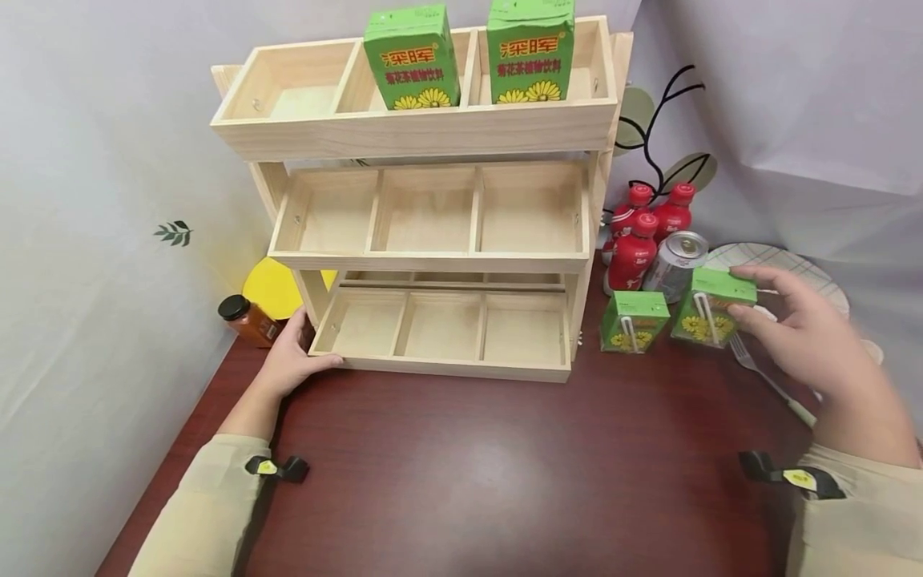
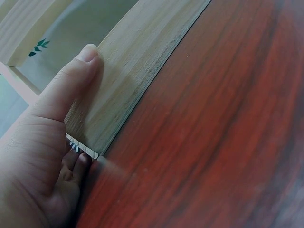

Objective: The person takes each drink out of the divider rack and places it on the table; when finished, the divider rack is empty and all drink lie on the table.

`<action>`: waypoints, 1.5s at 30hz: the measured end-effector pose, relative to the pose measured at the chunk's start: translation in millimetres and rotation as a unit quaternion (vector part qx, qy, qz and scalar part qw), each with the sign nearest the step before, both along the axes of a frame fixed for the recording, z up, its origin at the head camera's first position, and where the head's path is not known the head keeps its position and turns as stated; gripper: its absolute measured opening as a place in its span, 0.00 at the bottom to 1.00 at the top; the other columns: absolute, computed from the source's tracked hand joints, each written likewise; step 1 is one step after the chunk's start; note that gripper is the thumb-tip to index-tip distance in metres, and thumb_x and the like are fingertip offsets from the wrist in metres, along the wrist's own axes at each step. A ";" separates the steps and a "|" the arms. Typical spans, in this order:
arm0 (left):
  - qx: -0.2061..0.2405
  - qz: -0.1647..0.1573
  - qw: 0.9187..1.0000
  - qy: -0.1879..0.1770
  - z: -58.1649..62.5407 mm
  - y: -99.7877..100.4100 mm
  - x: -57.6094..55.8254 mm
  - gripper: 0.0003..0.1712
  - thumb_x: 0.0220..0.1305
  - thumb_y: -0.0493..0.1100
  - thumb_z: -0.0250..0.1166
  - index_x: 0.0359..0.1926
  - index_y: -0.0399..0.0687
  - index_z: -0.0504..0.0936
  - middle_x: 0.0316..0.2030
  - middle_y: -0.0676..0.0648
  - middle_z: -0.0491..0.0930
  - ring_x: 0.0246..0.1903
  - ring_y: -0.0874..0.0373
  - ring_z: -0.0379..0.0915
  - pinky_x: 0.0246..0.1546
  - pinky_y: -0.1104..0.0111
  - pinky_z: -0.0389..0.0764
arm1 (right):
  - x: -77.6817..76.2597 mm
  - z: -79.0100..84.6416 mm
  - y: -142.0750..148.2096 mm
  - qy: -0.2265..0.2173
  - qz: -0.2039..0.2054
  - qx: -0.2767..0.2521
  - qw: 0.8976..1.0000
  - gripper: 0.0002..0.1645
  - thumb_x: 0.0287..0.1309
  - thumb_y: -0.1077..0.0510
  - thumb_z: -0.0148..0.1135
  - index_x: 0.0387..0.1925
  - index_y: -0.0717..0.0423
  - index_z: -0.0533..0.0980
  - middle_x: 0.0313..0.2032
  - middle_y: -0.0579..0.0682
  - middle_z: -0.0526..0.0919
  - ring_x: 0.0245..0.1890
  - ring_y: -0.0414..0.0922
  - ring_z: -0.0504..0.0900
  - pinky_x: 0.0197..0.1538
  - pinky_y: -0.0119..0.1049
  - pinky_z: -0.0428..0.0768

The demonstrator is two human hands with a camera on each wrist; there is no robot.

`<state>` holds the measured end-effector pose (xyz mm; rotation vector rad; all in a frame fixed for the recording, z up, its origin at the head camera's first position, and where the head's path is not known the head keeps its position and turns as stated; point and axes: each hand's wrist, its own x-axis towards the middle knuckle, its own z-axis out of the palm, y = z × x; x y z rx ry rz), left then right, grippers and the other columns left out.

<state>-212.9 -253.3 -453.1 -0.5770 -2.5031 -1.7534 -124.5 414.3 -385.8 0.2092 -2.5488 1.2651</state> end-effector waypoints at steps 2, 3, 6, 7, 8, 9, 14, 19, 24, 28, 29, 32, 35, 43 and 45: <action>-0.003 0.003 1.000 -0.004 0.8 -0.5 1.5 0.64 0.36 0.33 0.82 0.73 0.45 0.54 0.67 0.39 0.62 0.65 0.46 0.60 0.58 0.74 0.65 | 1.2 -2.5 1.8 -0.033 -0.004 0.026 0.999 0.32 0.65 0.66 0.57 0.69 0.52 0.64 0.49 0.38 0.70 0.40 0.20 0.74 0.34 0.17 0.75; -0.005 0.004 1.000 -0.005 1.2 -0.5 2.1 0.64 0.36 0.33 0.82 0.73 0.44 0.54 0.67 0.39 0.62 0.65 0.46 0.60 0.58 0.75 0.64 | 1.7 -3.7 2.6 -0.040 -0.005 0.036 0.999 0.32 0.64 0.65 0.58 0.68 0.52 0.64 0.48 0.37 0.70 0.40 0.20 0.74 0.34 0.17 0.74; -0.009 0.006 1.000 -0.008 2.6 0.1 3.6 0.64 0.36 0.34 0.82 0.73 0.44 0.54 0.67 0.39 0.62 0.65 0.47 0.60 0.58 0.75 0.64 | 2.6 -6.6 6.0 -0.046 -0.003 0.047 0.998 0.32 0.61 0.65 0.62 0.66 0.54 0.67 0.47 0.34 0.72 0.41 0.17 0.73 0.36 0.15 0.72; -0.009 0.007 1.000 -0.008 2.9 0.3 3.8 0.64 0.36 0.34 0.82 0.73 0.44 0.54 0.67 0.38 0.62 0.65 0.47 0.60 0.58 0.75 0.64 | 2.3 -7.3 7.2 -0.043 0.000 0.049 0.998 0.32 0.60 0.66 0.64 0.65 0.56 0.68 0.47 0.33 0.73 0.41 0.16 0.73 0.37 0.14 0.72; -0.009 0.007 1.000 -0.008 3.3 0.6 4.0 0.64 0.37 0.34 0.82 0.73 0.44 0.54 0.67 0.38 0.62 0.65 0.47 0.60 0.58 0.74 0.65 | 1.9 -7.8 8.3 -0.042 0.002 0.056 0.998 0.31 0.59 0.66 0.65 0.64 0.56 0.69 0.47 0.31 0.73 0.41 0.15 0.72 0.37 0.14 0.71; -0.009 0.006 1.000 -0.007 3.4 0.8 4.0 0.64 0.37 0.34 0.82 0.73 0.44 0.54 0.67 0.38 0.62 0.65 0.46 0.60 0.58 0.74 0.65 | 1.2 -8.2 9.0 -0.042 0.007 0.061 0.997 0.31 0.58 0.67 0.65 0.63 0.58 0.70 0.47 0.31 0.73 0.40 0.16 0.73 0.37 0.14 0.71; -0.005 0.005 1.000 -0.004 2.7 0.5 3.6 0.63 0.37 0.33 0.82 0.73 0.43 0.55 0.66 0.36 0.63 0.64 0.45 0.61 0.57 0.74 0.66 | -2.8 -8.7 10.6 -0.053 0.032 0.089 0.994 0.30 0.57 0.66 0.66 0.62 0.57 0.71 0.46 0.32 0.74 0.38 0.21 0.77 0.36 0.15 0.71; 0.000 0.003 1.000 -0.001 2.0 -0.7 3.4 0.63 0.36 0.32 0.82 0.72 0.43 0.55 0.66 0.36 0.63 0.63 0.43 0.62 0.57 0.73 0.66 | -5.4 -10.0 10.8 -0.046 0.043 0.088 0.994 0.30 0.57 0.68 0.65 0.62 0.59 0.70 0.46 0.30 0.74 0.40 0.19 0.75 0.38 0.14 0.70; 0.001 0.002 1.000 -0.001 2.1 -1.2 3.5 0.63 0.36 0.33 0.82 0.72 0.42 0.55 0.66 0.36 0.63 0.63 0.43 0.62 0.57 0.73 0.66 | -5.7 -11.7 11.6 -0.046 0.041 0.078 0.995 0.30 0.57 0.71 0.63 0.62 0.61 0.70 0.45 0.30 0.74 0.42 0.17 0.73 0.38 0.14 0.71; -0.001 0.004 1.000 -0.001 3.0 -0.7 2.8 0.63 0.36 0.33 0.82 0.73 0.43 0.55 0.66 0.37 0.63 0.64 0.45 0.61 0.57 0.74 0.65 | -6.4 -13.3 11.8 -0.050 0.032 0.083 0.995 0.29 0.57 0.70 0.63 0.62 0.60 0.70 0.46 0.30 0.72 0.41 0.16 0.72 0.37 0.14 0.70; -0.001 0.005 1.000 -0.002 3.1 -0.6 2.6 0.63 0.36 0.33 0.82 0.73 0.43 0.55 0.66 0.37 0.63 0.64 0.45 0.61 0.57 0.74 0.65 | -6.6 -13.7 11.6 -0.052 0.031 0.082 0.995 0.29 0.58 0.70 0.63 0.62 0.60 0.69 0.46 0.31 0.72 0.41 0.16 0.72 0.37 0.14 0.71; 0.000 0.003 1.000 -0.001 3.6 0.0 2.3 0.63 0.37 0.32 0.82 0.73 0.43 0.55 0.67 0.37 0.62 0.64 0.46 0.61 0.57 0.74 0.65 | -7.9 -15.6 10.7 -0.052 0.034 0.073 0.995 0.29 0.59 0.71 0.61 0.62 0.60 0.69 0.46 0.33 0.73 0.41 0.19 0.74 0.36 0.15 0.71; 0.000 0.002 1.000 0.001 3.6 0.4 2.4 0.63 0.37 0.32 0.82 0.73 0.43 0.55 0.66 0.36 0.62 0.64 0.44 0.61 0.57 0.74 0.65 | -9.4 -17.4 10.7 -0.050 0.043 0.060 0.996 0.29 0.58 0.74 0.59 0.62 0.61 0.68 0.46 0.35 0.73 0.40 0.22 0.76 0.37 0.16 0.71; -0.004 0.003 1.000 -0.002 3.5 1.1 1.6 0.64 0.37 0.33 0.82 0.73 0.44 0.54 0.67 0.37 0.62 0.65 0.46 0.60 0.58 0.74 0.64 | -10.2 -19.7 10.8 -0.056 0.036 0.055 0.996 0.29 0.58 0.75 0.58 0.61 0.63 0.68 0.45 0.33 0.74 0.39 0.23 0.76 0.37 0.16 0.71; -0.005 0.004 1.000 -0.003 3.3 1.2 1.4 0.64 0.37 0.33 0.82 0.73 0.43 0.54 0.67 0.38 0.62 0.65 0.46 0.60 0.58 0.74 0.64 | -9.8 -19.7 10.3 -0.058 0.032 0.059 0.996 0.28 0.58 0.75 0.58 0.61 0.63 0.68 0.44 0.32 0.73 0.39 0.22 0.75 0.36 0.16 0.71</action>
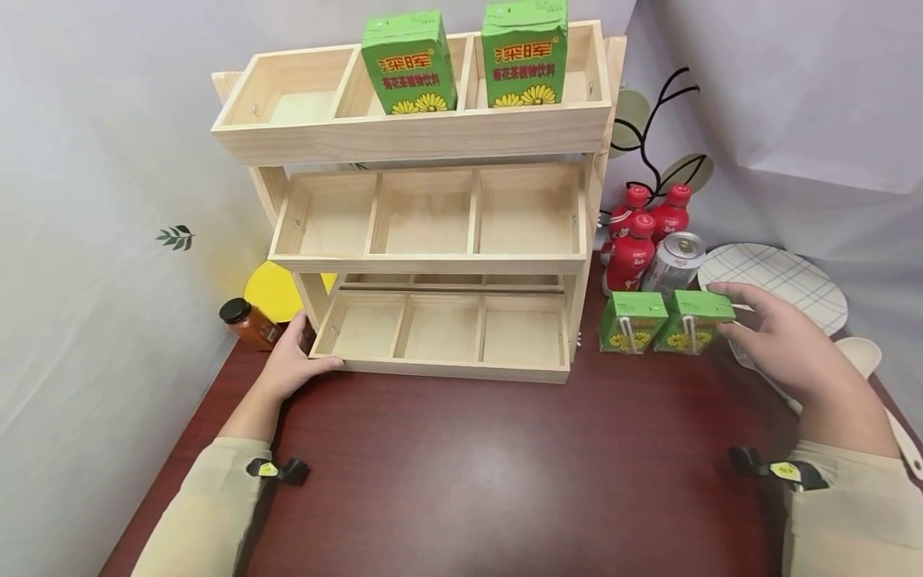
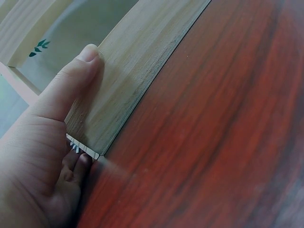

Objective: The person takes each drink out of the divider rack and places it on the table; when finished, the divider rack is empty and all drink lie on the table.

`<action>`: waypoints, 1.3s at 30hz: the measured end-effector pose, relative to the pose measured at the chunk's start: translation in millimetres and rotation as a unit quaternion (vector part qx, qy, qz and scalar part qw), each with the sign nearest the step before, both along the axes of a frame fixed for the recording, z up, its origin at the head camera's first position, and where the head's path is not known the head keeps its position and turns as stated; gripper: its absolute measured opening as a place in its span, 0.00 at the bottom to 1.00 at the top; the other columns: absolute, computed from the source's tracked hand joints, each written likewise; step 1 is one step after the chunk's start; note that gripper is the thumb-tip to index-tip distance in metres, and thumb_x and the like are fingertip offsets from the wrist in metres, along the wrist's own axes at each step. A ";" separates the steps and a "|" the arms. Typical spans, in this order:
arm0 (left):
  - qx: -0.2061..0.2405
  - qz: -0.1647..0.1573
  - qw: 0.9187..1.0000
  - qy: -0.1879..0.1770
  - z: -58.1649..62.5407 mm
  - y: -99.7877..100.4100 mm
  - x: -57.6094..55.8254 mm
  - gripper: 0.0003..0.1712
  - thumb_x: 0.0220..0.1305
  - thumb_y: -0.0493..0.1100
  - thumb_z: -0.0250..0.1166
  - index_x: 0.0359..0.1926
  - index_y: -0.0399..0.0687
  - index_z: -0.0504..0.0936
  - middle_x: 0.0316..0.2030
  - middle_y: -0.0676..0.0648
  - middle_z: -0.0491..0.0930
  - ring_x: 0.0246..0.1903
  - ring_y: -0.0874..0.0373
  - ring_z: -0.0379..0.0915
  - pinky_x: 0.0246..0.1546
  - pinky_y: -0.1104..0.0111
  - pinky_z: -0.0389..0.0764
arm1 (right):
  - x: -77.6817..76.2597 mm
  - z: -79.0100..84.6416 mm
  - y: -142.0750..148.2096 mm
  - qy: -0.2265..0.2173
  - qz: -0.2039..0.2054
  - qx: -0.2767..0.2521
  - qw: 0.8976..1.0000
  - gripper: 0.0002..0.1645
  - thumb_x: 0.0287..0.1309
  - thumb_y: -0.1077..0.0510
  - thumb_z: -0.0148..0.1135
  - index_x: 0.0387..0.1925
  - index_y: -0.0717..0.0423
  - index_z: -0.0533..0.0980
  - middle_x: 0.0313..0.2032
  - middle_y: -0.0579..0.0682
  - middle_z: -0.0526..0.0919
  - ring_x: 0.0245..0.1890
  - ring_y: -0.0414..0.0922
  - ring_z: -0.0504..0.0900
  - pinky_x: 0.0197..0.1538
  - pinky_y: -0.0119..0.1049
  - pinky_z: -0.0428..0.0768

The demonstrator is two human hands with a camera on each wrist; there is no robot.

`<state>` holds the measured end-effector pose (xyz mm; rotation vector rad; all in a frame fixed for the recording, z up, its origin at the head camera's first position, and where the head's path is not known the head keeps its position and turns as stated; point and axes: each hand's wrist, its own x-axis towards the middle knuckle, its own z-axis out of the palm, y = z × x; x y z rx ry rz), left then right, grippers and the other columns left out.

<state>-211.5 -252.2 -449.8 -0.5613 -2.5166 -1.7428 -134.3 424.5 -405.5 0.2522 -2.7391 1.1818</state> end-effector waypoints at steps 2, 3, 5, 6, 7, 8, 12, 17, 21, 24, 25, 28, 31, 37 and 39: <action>0.001 0.001 1.000 0.001 0.0 -0.8 0.4 0.64 0.36 0.33 0.82 0.73 0.44 0.55 0.67 0.37 0.62 0.64 0.46 0.60 0.58 0.74 0.65 | -0.3 0.9 -2.0 -0.005 -0.004 0.000 1.000 0.27 0.59 0.73 0.59 0.61 0.64 0.67 0.44 0.32 0.73 0.39 0.22 0.75 0.36 0.16 0.71; 0.002 0.001 1.000 0.002 -0.1 -1.2 0.6 0.63 0.37 0.33 0.82 0.73 0.44 0.55 0.67 0.37 0.62 0.64 0.46 0.61 0.58 0.74 0.65 | -0.6 1.9 -3.3 -0.010 -0.008 -0.001 1.000 0.27 0.60 0.72 0.59 0.61 0.64 0.67 0.44 0.32 0.73 0.39 0.21 0.74 0.36 0.16 0.71; 0.007 -0.001 1.000 0.004 -0.3 -1.9 1.0 0.63 0.37 0.33 0.82 0.73 0.43 0.55 0.67 0.36 0.62 0.64 0.44 0.60 0.58 0.74 0.65 | -0.9 4.7 -7.0 -0.018 -0.022 -0.001 1.000 0.28 0.61 0.67 0.62 0.61 0.63 0.67 0.44 0.32 0.74 0.39 0.21 0.74 0.36 0.16 0.71; 0.009 -0.003 1.000 0.004 -0.5 -2.1 1.3 0.63 0.37 0.33 0.82 0.73 0.43 0.54 0.66 0.36 0.62 0.64 0.43 0.60 0.58 0.73 0.65 | -0.9 6.4 -8.7 -0.024 -0.031 -0.002 0.999 0.29 0.61 0.63 0.63 0.62 0.62 0.67 0.44 0.33 0.73 0.39 0.20 0.73 0.37 0.16 0.71; 0.010 -0.004 1.000 0.004 -0.8 -2.0 1.7 0.63 0.37 0.33 0.82 0.73 0.42 0.54 0.66 0.35 0.62 0.64 0.43 0.61 0.57 0.73 0.66 | -0.6 8.2 -10.5 -0.027 -0.041 -0.001 0.999 0.31 0.61 0.60 0.65 0.63 0.61 0.67 0.46 0.33 0.73 0.40 0.19 0.73 0.37 0.15 0.70; 0.009 -0.004 1.000 0.003 -1.1 -2.0 1.9 0.63 0.37 0.33 0.82 0.73 0.42 0.54 0.66 0.35 0.62 0.64 0.42 0.61 0.57 0.73 0.66 | -0.2 10.1 -12.2 -0.027 -0.050 0.001 0.998 0.33 0.60 0.57 0.66 0.64 0.60 0.66 0.49 0.35 0.74 0.41 0.18 0.72 0.38 0.14 0.70; -0.002 0.001 1.000 0.004 -2.1 0.4 0.7 0.63 0.37 0.35 0.82 0.73 0.44 0.55 0.66 0.36 0.63 0.63 0.43 0.62 0.57 0.73 0.66 | 4.0 17.2 -20.8 0.004 -0.092 0.003 0.996 0.37 0.59 0.52 0.67 0.68 0.56 0.66 0.61 0.40 0.71 0.44 0.16 0.69 0.41 0.11 0.67; -0.014 -0.013 1.000 0.001 -1.5 6.8 -4.0 0.63 0.40 0.37 0.82 0.74 0.47 0.53 0.67 0.39 0.62 0.64 0.45 0.62 0.60 0.61 0.65 | 3.6 36.6 -41.3 0.114 -0.138 0.015 0.984 0.30 0.58 0.57 0.67 0.62 0.55 0.73 0.57 0.37 0.72 0.53 0.23 0.65 0.52 0.13 0.63; -0.019 -0.002 1.000 0.000 -0.4 5.0 -2.4 0.64 0.38 0.37 0.82 0.74 0.47 0.54 0.67 0.40 0.62 0.64 0.46 0.62 0.61 0.55 0.64 | -8.1 63.7 -63.4 0.227 -0.102 0.065 0.966 0.24 0.52 0.60 0.70 0.53 0.60 0.79 0.57 0.47 0.77 0.59 0.33 0.68 0.59 0.19 0.59; -0.022 -0.003 1.000 0.002 1.1 3.4 -2.1 0.64 0.38 0.37 0.82 0.74 0.47 0.53 0.67 0.39 0.62 0.64 0.45 0.62 0.61 0.55 0.65 | -15.6 87.5 -80.0 0.306 -0.058 0.104 0.945 0.23 0.49 0.55 0.70 0.47 0.63 0.81 0.54 0.59 0.78 0.59 0.47 0.72 0.62 0.27 0.60; -0.021 -0.006 1.000 0.003 1.9 3.4 -2.4 0.64 0.39 0.37 0.82 0.74 0.47 0.53 0.67 0.39 0.62 0.64 0.45 0.62 0.61 0.55 0.64 | -18.0 96.7 -85.6 0.327 -0.042 0.113 0.937 0.24 0.50 0.53 0.70 0.46 0.64 0.82 0.54 0.60 0.79 0.59 0.51 0.72 0.63 0.30 0.61; -0.017 -0.011 1.000 0.006 3.7 2.1 -3.3 0.64 0.39 0.37 0.82 0.74 0.47 0.53 0.68 0.39 0.62 0.64 0.44 0.62 0.61 0.56 0.65 | -28.3 124.7 -105.0 0.391 0.002 0.124 0.912 0.28 0.53 0.44 0.66 0.43 0.65 0.82 0.51 0.62 0.80 0.58 0.55 0.74 0.63 0.32 0.64; -0.015 -0.006 1.000 0.008 4.4 -0.7 -2.4 0.64 0.39 0.36 0.82 0.74 0.47 0.53 0.67 0.40 0.62 0.64 0.45 0.62 0.61 0.58 0.65 | -41.3 152.1 -129.1 0.444 0.033 0.106 0.889 0.30 0.55 0.40 0.63 0.38 0.65 0.83 0.47 0.61 0.82 0.56 0.53 0.77 0.61 0.31 0.67; -0.014 -0.008 1.000 0.008 1.5 -3.4 -0.2 0.64 0.40 0.37 0.82 0.74 0.46 0.52 0.68 0.39 0.61 0.64 0.43 0.61 0.60 0.60 0.65 | -60.8 193.7 -183.0 0.516 0.042 0.048 0.854 0.22 0.53 0.46 0.62 0.26 0.63 0.83 0.35 0.57 0.85 0.41 0.56 0.79 0.52 0.32 0.72; -0.011 -0.008 1.000 0.008 0.3 -3.2 0.5 0.64 0.40 0.37 0.82 0.74 0.46 0.53 0.68 0.39 0.61 0.64 0.43 0.61 0.60 0.61 0.65 | -64.7 205.7 -198.7 0.543 0.033 0.049 0.837 0.21 0.52 0.47 0.61 0.23 0.63 0.82 0.32 0.56 0.85 0.37 0.59 0.77 0.50 0.37 0.71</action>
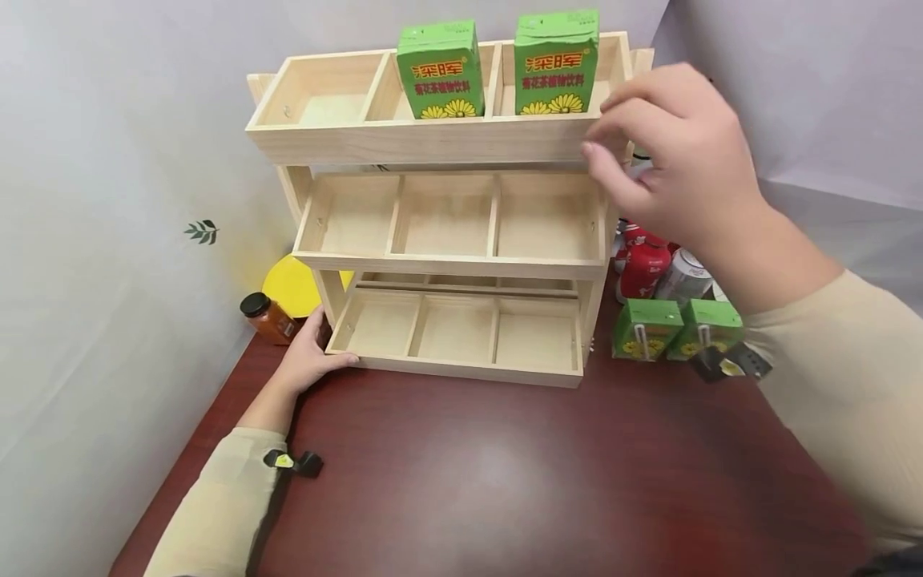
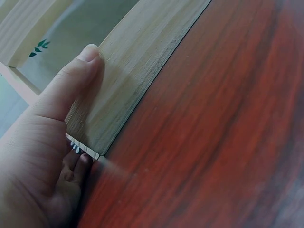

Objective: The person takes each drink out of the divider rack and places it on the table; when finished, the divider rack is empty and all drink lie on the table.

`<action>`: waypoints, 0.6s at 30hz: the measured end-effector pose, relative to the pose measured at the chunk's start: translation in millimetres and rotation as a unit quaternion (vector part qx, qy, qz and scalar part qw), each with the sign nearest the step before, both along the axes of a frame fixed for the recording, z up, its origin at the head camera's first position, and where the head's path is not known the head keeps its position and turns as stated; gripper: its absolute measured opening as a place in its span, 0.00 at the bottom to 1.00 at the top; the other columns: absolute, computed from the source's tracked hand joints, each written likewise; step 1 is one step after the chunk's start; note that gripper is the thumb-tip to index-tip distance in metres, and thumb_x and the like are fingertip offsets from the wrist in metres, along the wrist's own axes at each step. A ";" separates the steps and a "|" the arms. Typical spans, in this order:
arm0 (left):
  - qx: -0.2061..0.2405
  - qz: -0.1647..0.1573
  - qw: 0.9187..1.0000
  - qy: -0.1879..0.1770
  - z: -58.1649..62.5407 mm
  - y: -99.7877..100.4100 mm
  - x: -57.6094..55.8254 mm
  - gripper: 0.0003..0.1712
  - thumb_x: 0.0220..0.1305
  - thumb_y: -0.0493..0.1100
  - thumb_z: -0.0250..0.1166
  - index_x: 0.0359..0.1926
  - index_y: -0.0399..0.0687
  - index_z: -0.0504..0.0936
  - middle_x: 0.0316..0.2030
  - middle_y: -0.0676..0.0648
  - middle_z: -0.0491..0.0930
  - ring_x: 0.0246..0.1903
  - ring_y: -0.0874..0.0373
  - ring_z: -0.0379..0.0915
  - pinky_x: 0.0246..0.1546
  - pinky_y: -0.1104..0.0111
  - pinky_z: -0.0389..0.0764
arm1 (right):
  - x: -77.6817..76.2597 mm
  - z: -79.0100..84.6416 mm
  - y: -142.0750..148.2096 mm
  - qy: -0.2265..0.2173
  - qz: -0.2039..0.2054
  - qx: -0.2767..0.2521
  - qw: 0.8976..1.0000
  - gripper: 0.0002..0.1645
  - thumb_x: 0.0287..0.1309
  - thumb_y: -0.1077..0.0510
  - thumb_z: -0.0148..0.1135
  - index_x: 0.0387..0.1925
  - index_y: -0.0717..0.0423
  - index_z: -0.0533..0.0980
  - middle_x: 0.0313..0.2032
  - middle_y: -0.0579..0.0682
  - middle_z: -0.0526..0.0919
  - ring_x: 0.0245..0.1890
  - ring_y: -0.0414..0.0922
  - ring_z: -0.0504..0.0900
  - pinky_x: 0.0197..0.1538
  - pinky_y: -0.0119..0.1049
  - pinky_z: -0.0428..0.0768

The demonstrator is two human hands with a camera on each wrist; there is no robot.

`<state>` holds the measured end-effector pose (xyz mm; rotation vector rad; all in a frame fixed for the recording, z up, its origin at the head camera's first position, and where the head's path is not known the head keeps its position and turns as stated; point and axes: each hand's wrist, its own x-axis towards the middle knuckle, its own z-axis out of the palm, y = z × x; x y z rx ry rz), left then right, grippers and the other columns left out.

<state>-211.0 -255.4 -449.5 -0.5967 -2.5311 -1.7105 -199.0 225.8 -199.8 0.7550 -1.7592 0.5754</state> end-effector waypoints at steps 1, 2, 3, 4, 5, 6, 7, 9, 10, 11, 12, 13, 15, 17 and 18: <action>0.003 0.000 1.000 0.000 -0.8 0.8 -0.1 0.63 0.39 0.37 0.82 0.74 0.46 0.53 0.68 0.38 0.61 0.64 0.43 0.61 0.60 0.61 0.65 | -1.6 5.7 -5.9 0.012 -0.001 0.002 1.000 0.20 0.52 0.48 0.60 0.22 0.62 0.82 0.31 0.56 0.85 0.36 0.59 0.77 0.49 0.40 0.70; 0.005 0.000 1.000 0.001 -1.4 1.8 -0.1 0.63 0.39 0.37 0.82 0.74 0.46 0.53 0.68 0.38 0.61 0.64 0.43 0.61 0.60 0.60 0.65 | -2.9 11.6 -11.0 0.023 -0.003 0.007 1.000 0.20 0.52 0.48 0.60 0.22 0.62 0.81 0.30 0.56 0.85 0.36 0.60 0.76 0.49 0.42 0.70; 0.007 -0.001 1.000 0.001 -1.8 2.8 -0.3 0.63 0.39 0.36 0.82 0.74 0.46 0.53 0.68 0.38 0.61 0.64 0.43 0.61 0.61 0.60 0.65 | -4.2 17.3 -15.3 0.033 -0.007 0.014 0.999 0.20 0.53 0.49 0.60 0.22 0.62 0.81 0.30 0.56 0.84 0.36 0.60 0.76 0.49 0.44 0.70; 0.010 -0.002 1.000 0.000 -2.3 3.6 -0.6 0.64 0.39 0.36 0.82 0.74 0.46 0.53 0.68 0.38 0.61 0.65 0.43 0.60 0.61 0.59 0.64 | -6.0 23.3 -18.7 0.043 -0.011 0.028 0.999 0.19 0.53 0.49 0.59 0.23 0.63 0.80 0.30 0.56 0.84 0.36 0.60 0.76 0.49 0.46 0.69; 0.009 -0.003 1.000 -0.001 -2.3 4.5 -0.7 0.64 0.39 0.36 0.82 0.74 0.46 0.53 0.68 0.38 0.61 0.65 0.42 0.60 0.61 0.59 0.64 | -7.8 29.1 -21.6 0.049 -0.014 0.045 0.998 0.19 0.55 0.49 0.58 0.25 0.62 0.81 0.31 0.56 0.84 0.37 0.59 0.76 0.50 0.47 0.69; 0.008 -0.004 1.000 -0.002 -2.1 5.3 -0.8 0.64 0.39 0.37 0.82 0.74 0.46 0.53 0.68 0.38 0.61 0.65 0.42 0.60 0.61 0.58 0.64 | -9.7 34.8 -24.1 0.049 -0.013 0.071 0.996 0.18 0.56 0.50 0.58 0.28 0.62 0.80 0.33 0.57 0.83 0.38 0.59 0.76 0.49 0.48 0.70; 0.007 -0.005 1.000 -0.002 -1.8 5.8 -1.0 0.64 0.39 0.37 0.82 0.74 0.46 0.53 0.68 0.38 0.60 0.65 0.42 0.60 0.61 0.57 0.64 | -11.6 40.0 -26.4 0.049 -0.014 0.095 0.994 0.16 0.57 0.51 0.57 0.30 0.62 0.80 0.34 0.57 0.83 0.39 0.58 0.76 0.47 0.50 0.71; 0.003 -0.004 1.000 -0.003 -0.9 5.9 -1.0 0.64 0.39 0.37 0.82 0.74 0.46 0.53 0.68 0.39 0.60 0.65 0.42 0.60 0.62 0.55 0.63 | -15.7 49.5 -31.5 0.036 -0.030 0.144 0.988 0.16 0.61 0.51 0.56 0.35 0.62 0.79 0.36 0.58 0.82 0.39 0.57 0.75 0.43 0.53 0.70; 0.000 -0.002 1.000 -0.003 -0.2 5.5 -0.9 0.64 0.39 0.37 0.82 0.74 0.46 0.53 0.68 0.39 0.61 0.65 0.43 0.60 0.62 0.54 0.63 | -17.8 54.1 -35.0 0.014 -0.041 0.166 0.985 0.17 0.62 0.50 0.55 0.39 0.61 0.79 0.38 0.58 0.82 0.39 0.57 0.74 0.41 0.54 0.69; -0.003 0.002 1.000 -0.002 0.5 4.8 -0.6 0.64 0.39 0.37 0.82 0.74 0.46 0.53 0.68 0.40 0.61 0.65 0.43 0.61 0.61 0.54 0.63 | -19.8 58.6 -39.3 -0.013 -0.053 0.183 0.982 0.19 0.63 0.49 0.55 0.43 0.61 0.78 0.41 0.59 0.81 0.40 0.57 0.73 0.40 0.55 0.68; -0.005 0.005 1.000 -0.001 1.1 4.0 -0.4 0.64 0.38 0.37 0.82 0.74 0.46 0.53 0.68 0.40 0.61 0.64 0.44 0.61 0.61 0.53 0.63 | -21.3 62.9 -44.3 -0.050 -0.071 0.197 0.976 0.21 0.64 0.48 0.54 0.47 0.60 0.77 0.44 0.59 0.80 0.39 0.57 0.71 0.37 0.54 0.67; -0.006 0.007 1.000 -0.001 1.6 3.1 -0.1 0.64 0.38 0.37 0.82 0.74 0.46 0.53 0.68 0.40 0.62 0.64 0.44 0.61 0.61 0.53 0.64 | -23.0 66.8 -49.4 -0.089 -0.089 0.210 0.970 0.24 0.65 0.46 0.53 0.52 0.59 0.75 0.46 0.60 0.78 0.39 0.57 0.70 0.37 0.54 0.65; -0.010 0.011 1.000 -0.001 2.3 1.9 0.7 0.64 0.39 0.37 0.82 0.74 0.46 0.53 0.68 0.41 0.62 0.64 0.46 0.62 0.61 0.55 0.64 | -26.0 74.6 -60.5 -0.166 -0.123 0.233 0.950 0.29 0.65 0.42 0.51 0.59 0.57 0.71 0.53 0.61 0.73 0.41 0.57 0.69 0.42 0.55 0.66; -0.008 0.009 1.000 -0.003 1.9 1.7 1.1 0.64 0.39 0.37 0.82 0.74 0.47 0.53 0.68 0.40 0.62 0.64 0.47 0.62 0.60 0.59 0.65 | -28.9 80.5 -70.6 -0.218 -0.146 0.249 0.932 0.33 0.66 0.40 0.50 0.64 0.55 0.67 0.57 0.61 0.70 0.41 0.56 0.69 0.46 0.56 0.65; -0.006 0.007 1.000 -0.004 1.5 1.9 1.1 0.63 0.39 0.37 0.82 0.74 0.47 0.53 0.68 0.40 0.62 0.64 0.47 0.62 0.60 0.62 0.65 | -30.3 82.4 -74.7 -0.238 -0.154 0.258 0.924 0.34 0.66 0.40 0.49 0.65 0.55 0.66 0.58 0.61 0.70 0.41 0.57 0.69 0.47 0.56 0.66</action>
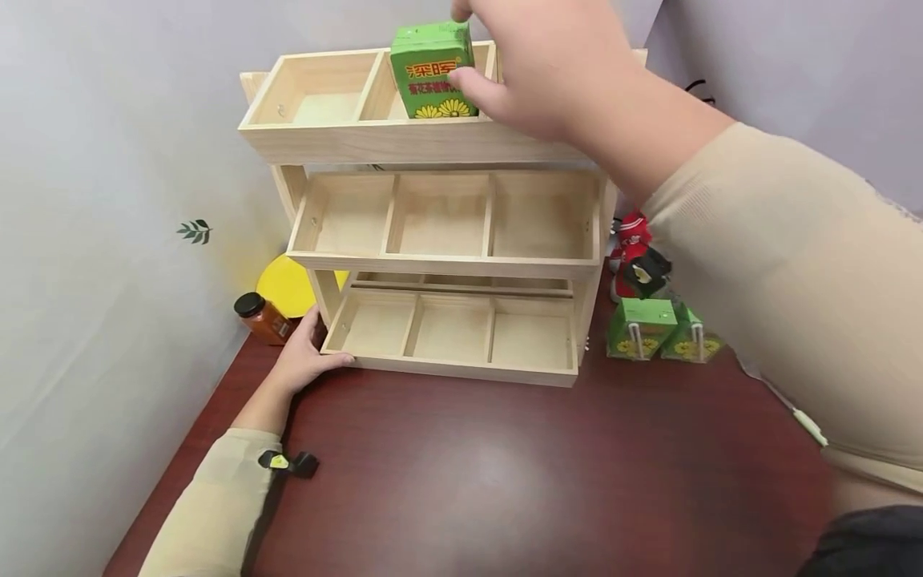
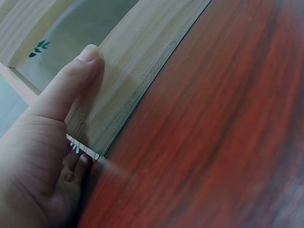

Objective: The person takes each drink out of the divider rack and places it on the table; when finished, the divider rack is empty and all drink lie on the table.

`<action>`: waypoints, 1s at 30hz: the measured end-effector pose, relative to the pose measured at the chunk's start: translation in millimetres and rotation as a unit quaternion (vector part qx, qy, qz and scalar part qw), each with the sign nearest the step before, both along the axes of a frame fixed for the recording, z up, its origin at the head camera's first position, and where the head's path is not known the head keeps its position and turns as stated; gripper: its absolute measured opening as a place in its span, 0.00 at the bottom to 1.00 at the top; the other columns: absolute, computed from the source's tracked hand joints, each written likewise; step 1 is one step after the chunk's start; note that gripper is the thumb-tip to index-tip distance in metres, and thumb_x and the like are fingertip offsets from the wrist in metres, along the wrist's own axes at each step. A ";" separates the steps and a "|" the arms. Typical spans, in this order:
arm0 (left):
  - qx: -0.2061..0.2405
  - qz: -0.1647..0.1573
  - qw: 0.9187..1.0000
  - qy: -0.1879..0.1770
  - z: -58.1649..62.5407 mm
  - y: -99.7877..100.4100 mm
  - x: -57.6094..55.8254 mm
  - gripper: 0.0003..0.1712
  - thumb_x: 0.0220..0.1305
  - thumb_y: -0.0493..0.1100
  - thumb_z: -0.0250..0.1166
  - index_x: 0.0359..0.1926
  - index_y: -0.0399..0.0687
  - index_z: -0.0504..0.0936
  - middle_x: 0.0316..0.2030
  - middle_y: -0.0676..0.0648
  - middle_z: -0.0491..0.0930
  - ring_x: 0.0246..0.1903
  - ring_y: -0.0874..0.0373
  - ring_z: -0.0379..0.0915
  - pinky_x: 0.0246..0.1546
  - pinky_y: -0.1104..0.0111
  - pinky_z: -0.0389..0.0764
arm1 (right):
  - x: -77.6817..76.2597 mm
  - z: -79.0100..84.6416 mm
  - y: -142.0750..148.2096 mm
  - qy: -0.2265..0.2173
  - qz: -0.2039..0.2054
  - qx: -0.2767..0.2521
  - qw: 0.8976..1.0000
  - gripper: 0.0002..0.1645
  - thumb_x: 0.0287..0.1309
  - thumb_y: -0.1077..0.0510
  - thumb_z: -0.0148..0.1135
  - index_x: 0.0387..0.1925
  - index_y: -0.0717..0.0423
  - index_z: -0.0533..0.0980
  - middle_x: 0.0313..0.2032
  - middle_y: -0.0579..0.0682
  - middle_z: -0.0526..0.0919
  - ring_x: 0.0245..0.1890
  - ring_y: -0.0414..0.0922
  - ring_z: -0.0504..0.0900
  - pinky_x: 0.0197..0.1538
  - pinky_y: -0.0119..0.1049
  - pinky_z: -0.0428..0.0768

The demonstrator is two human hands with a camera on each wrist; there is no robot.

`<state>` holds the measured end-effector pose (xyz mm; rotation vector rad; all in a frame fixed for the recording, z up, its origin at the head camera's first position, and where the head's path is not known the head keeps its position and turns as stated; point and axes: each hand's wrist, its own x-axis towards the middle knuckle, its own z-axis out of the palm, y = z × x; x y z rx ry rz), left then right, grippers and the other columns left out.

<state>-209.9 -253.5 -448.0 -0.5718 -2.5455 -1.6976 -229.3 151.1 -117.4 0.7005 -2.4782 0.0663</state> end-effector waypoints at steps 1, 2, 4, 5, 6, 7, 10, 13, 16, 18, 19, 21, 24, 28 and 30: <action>0.001 -0.001 1.000 -0.001 -0.9 0.0 0.2 0.63 0.40 0.37 0.82 0.74 0.47 0.53 0.68 0.40 0.62 0.64 0.47 0.62 0.59 0.65 0.66 | -1.6 1.2 -3.3 -0.013 -0.004 0.006 1.000 0.34 0.66 0.39 0.49 0.66 0.55 0.65 0.58 0.61 0.69 0.44 0.57 0.69 0.51 0.58 0.65; 0.003 -0.002 1.000 -0.002 -1.4 0.2 0.8 0.63 0.40 0.37 0.82 0.74 0.47 0.53 0.68 0.40 0.62 0.64 0.47 0.62 0.59 0.67 0.66 | -2.9 1.8 -6.0 -0.024 -0.009 0.012 1.000 0.35 0.67 0.39 0.48 0.66 0.54 0.64 0.60 0.61 0.69 0.46 0.57 0.70 0.53 0.58 0.65; 0.008 -0.003 1.000 -0.003 -2.9 0.3 1.3 0.63 0.39 0.37 0.82 0.74 0.46 0.53 0.67 0.39 0.62 0.64 0.46 0.62 0.57 0.70 0.66 | -5.4 1.9 -9.2 -0.036 -0.015 0.023 0.999 0.35 0.67 0.38 0.48 0.67 0.55 0.64 0.59 0.61 0.70 0.48 0.58 0.70 0.52 0.58 0.66; 0.008 -0.002 1.000 -0.003 -3.2 0.4 1.7 0.64 0.39 0.37 0.82 0.74 0.47 0.53 0.67 0.39 0.62 0.63 0.45 0.62 0.57 0.71 0.66 | -6.3 1.8 -9.9 -0.040 -0.018 0.029 0.999 0.36 0.67 0.38 0.47 0.67 0.54 0.63 0.58 0.61 0.70 0.50 0.58 0.69 0.52 0.59 0.66; 0.007 -0.002 1.000 -0.003 -3.4 0.5 2.0 0.64 0.39 0.37 0.82 0.74 0.47 0.53 0.68 0.39 0.62 0.64 0.45 0.62 0.57 0.70 0.66 | -7.0 1.6 -10.3 -0.044 -0.023 0.032 0.998 0.36 0.67 0.38 0.47 0.67 0.54 0.63 0.58 0.61 0.71 0.50 0.58 0.69 0.51 0.59 0.67; 0.006 -0.001 1.000 -0.002 -3.5 0.5 2.2 0.64 0.39 0.37 0.82 0.74 0.46 0.53 0.68 0.39 0.62 0.64 0.45 0.62 0.58 0.69 0.67 | -7.6 1.5 -10.5 -0.044 -0.026 0.035 0.998 0.36 0.67 0.37 0.47 0.68 0.54 0.63 0.57 0.60 0.72 0.51 0.58 0.69 0.52 0.59 0.66; 0.004 -0.001 1.000 0.000 -2.6 0.4 2.1 0.64 0.39 0.37 0.82 0.74 0.47 0.53 0.68 0.39 0.62 0.64 0.44 0.62 0.59 0.64 0.66 | -7.7 1.8 -11.0 -0.046 -0.032 0.036 0.998 0.36 0.67 0.37 0.46 0.66 0.54 0.64 0.56 0.60 0.73 0.51 0.59 0.70 0.51 0.60 0.66; 0.007 -0.002 1.000 0.001 -1.6 -0.1 1.7 0.64 0.39 0.37 0.82 0.74 0.47 0.53 0.68 0.39 0.62 0.64 0.45 0.62 0.59 0.65 0.66 | -8.0 2.7 -13.0 -0.044 -0.034 0.042 0.998 0.35 0.67 0.36 0.46 0.63 0.55 0.66 0.54 0.61 0.73 0.51 0.59 0.70 0.52 0.61 0.64; 0.010 -0.003 1.000 -0.001 -1.4 -0.5 1.0 0.64 0.39 0.36 0.82 0.74 0.46 0.53 0.68 0.39 0.62 0.64 0.45 0.61 0.58 0.70 0.66 | -8.3 2.9 -15.7 -0.050 -0.038 0.047 0.997 0.34 0.67 0.34 0.44 0.59 0.56 0.67 0.49 0.60 0.73 0.49 0.59 0.69 0.49 0.61 0.65; 0.010 -0.004 1.000 -0.002 -1.7 -0.6 0.7 0.64 0.39 0.36 0.82 0.74 0.46 0.53 0.68 0.38 0.62 0.64 0.45 0.62 0.57 0.72 0.66 | -8.4 2.9 -17.2 -0.061 -0.046 0.044 0.996 0.34 0.67 0.34 0.43 0.59 0.56 0.67 0.48 0.59 0.74 0.48 0.58 0.69 0.48 0.60 0.66; 0.010 -0.003 1.000 -0.003 -1.9 -0.6 0.6 0.64 0.39 0.36 0.82 0.74 0.46 0.53 0.67 0.38 0.62 0.64 0.45 0.62 0.57 0.72 0.66 | -8.5 2.9 -17.8 -0.065 -0.048 0.041 0.996 0.34 0.68 0.34 0.43 0.59 0.55 0.68 0.47 0.59 0.74 0.47 0.58 0.69 0.47 0.60 0.66; 0.007 -0.002 1.000 -0.003 -2.3 -0.2 0.3 0.64 0.38 0.37 0.82 0.74 0.46 0.53 0.67 0.39 0.62 0.64 0.45 0.62 0.57 0.71 0.66 | -8.7 3.4 -18.1 -0.076 -0.053 0.032 0.995 0.33 0.68 0.34 0.43 0.61 0.54 0.68 0.47 0.58 0.74 0.47 0.57 0.70 0.46 0.60 0.66; 0.002 0.000 1.000 -0.005 -2.6 0.6 0.1 0.64 0.39 0.37 0.82 0.74 0.47 0.53 0.68 0.40 0.62 0.63 0.44 0.62 0.58 0.66 0.66 | -9.4 3.6 -17.2 -0.083 -0.055 0.026 0.995 0.33 0.68 0.35 0.44 0.63 0.52 0.68 0.47 0.57 0.75 0.48 0.56 0.70 0.46 0.59 0.66; -0.001 0.002 1.000 -0.006 -2.6 1.2 -0.3 0.64 0.38 0.38 0.82 0.74 0.47 0.53 0.68 0.41 0.62 0.63 0.45 0.63 0.59 0.61 0.66 | -10.8 2.8 -14.8 -0.085 -0.048 0.018 0.995 0.33 0.68 0.36 0.46 0.63 0.51 0.68 0.47 0.56 0.75 0.47 0.54 0.70 0.45 0.58 0.66; -0.002 0.004 1.000 -0.006 -2.4 1.3 -0.6 0.64 0.38 0.38 0.82 0.74 0.47 0.53 0.68 0.41 0.62 0.63 0.45 0.63 0.59 0.62 0.66 | -11.5 2.2 -13.7 -0.085 -0.043 0.014 0.995 0.32 0.67 0.35 0.47 0.63 0.50 0.68 0.48 0.55 0.75 0.47 0.54 0.70 0.44 0.58 0.67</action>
